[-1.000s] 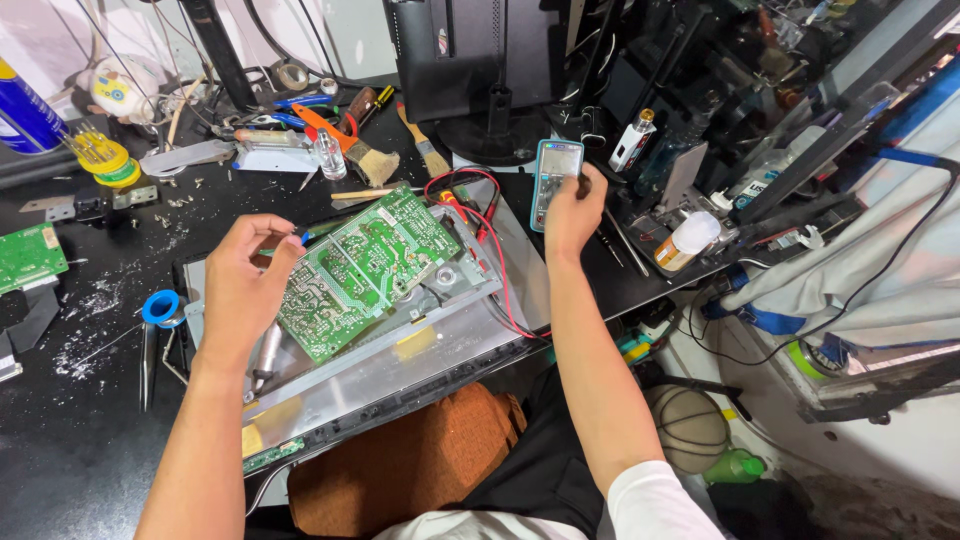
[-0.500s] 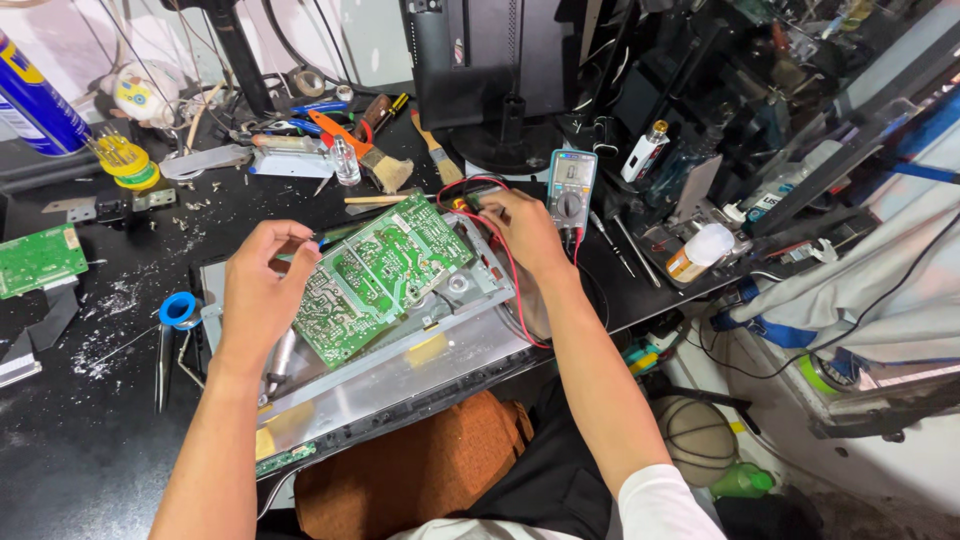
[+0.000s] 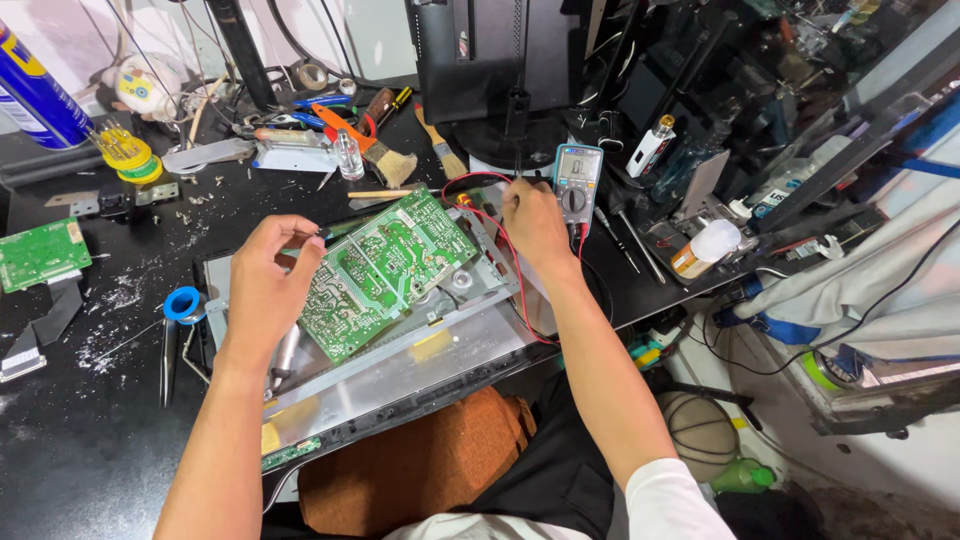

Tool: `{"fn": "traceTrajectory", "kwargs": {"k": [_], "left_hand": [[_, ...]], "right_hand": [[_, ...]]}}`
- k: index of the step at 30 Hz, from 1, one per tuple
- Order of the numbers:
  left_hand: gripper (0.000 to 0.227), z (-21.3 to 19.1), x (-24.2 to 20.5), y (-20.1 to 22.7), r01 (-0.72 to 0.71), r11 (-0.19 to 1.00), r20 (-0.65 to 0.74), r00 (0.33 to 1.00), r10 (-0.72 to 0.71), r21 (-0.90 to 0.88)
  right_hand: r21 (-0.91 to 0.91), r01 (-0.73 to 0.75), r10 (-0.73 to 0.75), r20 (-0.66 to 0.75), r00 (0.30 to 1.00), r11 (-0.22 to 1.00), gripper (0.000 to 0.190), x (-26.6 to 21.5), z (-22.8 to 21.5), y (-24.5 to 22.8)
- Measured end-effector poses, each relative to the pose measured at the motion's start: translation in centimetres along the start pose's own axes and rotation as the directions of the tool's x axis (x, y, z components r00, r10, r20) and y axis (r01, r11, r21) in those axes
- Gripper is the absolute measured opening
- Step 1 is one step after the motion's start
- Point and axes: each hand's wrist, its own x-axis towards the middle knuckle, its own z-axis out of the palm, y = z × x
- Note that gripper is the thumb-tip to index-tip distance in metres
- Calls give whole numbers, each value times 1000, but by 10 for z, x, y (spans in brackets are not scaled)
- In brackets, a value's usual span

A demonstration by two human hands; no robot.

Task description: The person solders components on a circuit board and measures electrical values using a multimeter.

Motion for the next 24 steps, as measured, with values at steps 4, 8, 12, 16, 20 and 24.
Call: {"fn": "traceTrajectory", "kwargs": {"k": [4,8,12,16,20,24], "left_hand": [[14,0,-1,1,-13,1000,0,1000,13,6],[14,-1,0,3,-24,1000,-6,1000,24,16],[14,-1,-1,4,-30,999,-9,999,30,23],[15,-1,-1,3,-22,1000,-17,1000,22,21],[16,-3,0,4,-45,999,-12,999,45,24],[15,-2,0,5,-38,999,-11,999,39,26]], "right_hand": [[-107,-192,206,136,969,975,27,1,8,3],[-95,-230,243,156,957,969,26,5,6,0],[3,-127,127,-21,992,992,22,8,3,-7],[-7,-94,94,-43,995,996,26,12,-1,-7],[-52,-115,119,75,990,992,17,13,6,-1],[-55,-105,108,54,993,993,16,9,9,2]]}}
